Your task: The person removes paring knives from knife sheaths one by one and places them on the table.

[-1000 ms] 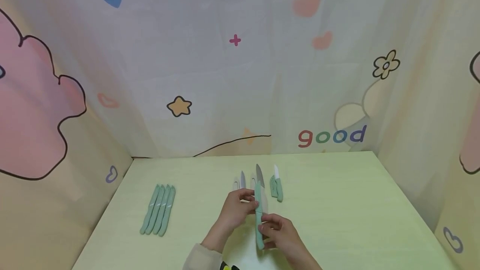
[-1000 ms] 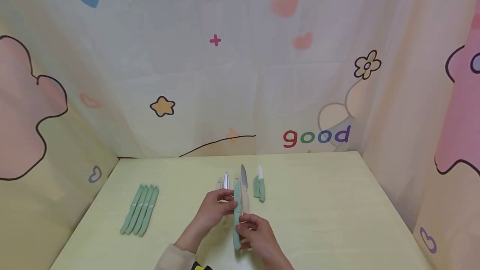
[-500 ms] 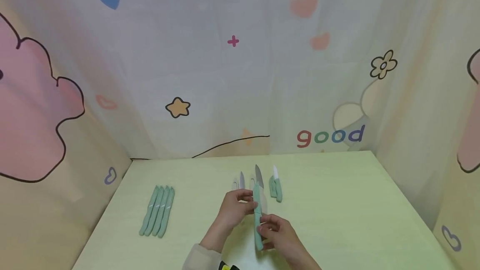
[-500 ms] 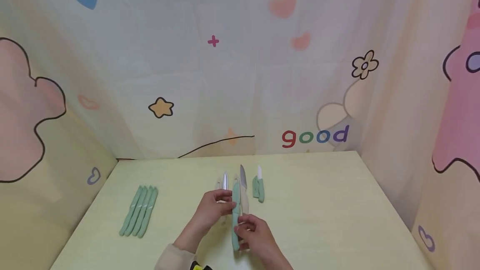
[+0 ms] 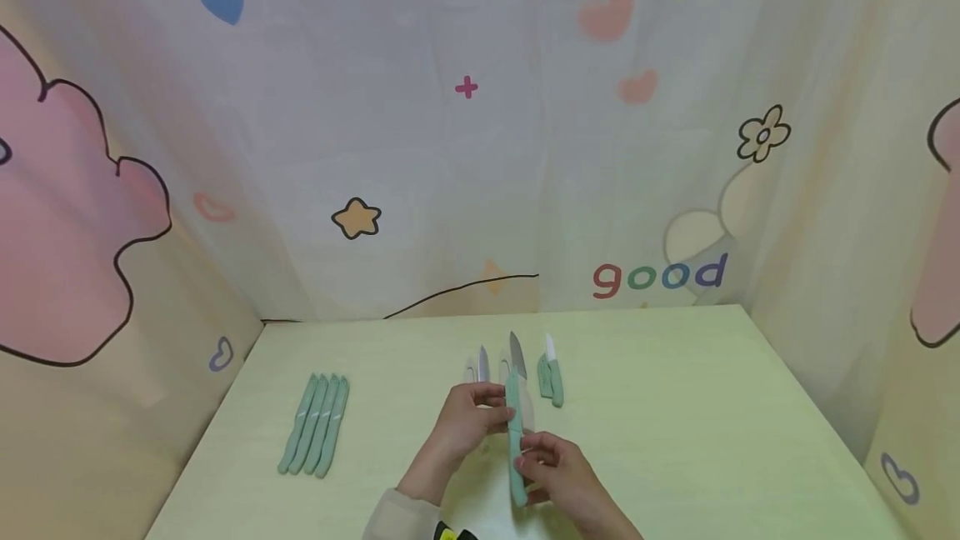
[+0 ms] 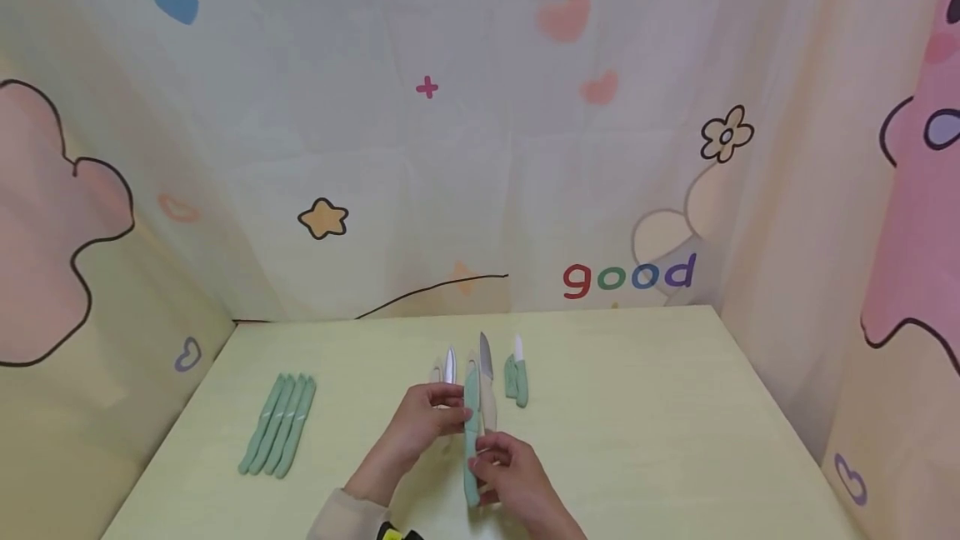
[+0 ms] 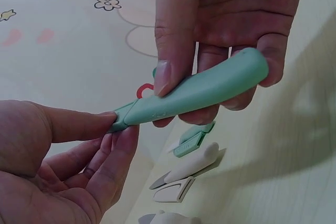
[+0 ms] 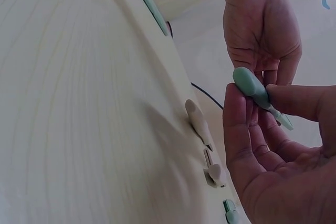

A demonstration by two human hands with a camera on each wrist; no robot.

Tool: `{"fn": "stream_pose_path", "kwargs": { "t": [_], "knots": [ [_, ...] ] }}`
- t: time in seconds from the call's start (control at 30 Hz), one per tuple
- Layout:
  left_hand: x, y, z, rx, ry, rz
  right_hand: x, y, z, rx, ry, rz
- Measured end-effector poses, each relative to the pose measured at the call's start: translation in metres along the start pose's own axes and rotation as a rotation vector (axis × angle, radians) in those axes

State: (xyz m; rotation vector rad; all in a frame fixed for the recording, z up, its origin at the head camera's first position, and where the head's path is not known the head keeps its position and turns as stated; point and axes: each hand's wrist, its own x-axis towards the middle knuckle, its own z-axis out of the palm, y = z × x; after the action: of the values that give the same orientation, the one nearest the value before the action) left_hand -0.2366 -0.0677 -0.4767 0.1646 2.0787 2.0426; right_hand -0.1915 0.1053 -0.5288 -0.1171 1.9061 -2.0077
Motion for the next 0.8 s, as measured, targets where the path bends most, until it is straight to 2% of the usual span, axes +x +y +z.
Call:
{"fn": "stream_pose_path", "kwargs": {
  "t": [0.8],
  "knots": [
    [-0.0019,0.0002,0.0021,-0.025,0.016,0.001,0.0017,0.0051,0.0017,0.023,-0.011,0.001]
  ]
}}
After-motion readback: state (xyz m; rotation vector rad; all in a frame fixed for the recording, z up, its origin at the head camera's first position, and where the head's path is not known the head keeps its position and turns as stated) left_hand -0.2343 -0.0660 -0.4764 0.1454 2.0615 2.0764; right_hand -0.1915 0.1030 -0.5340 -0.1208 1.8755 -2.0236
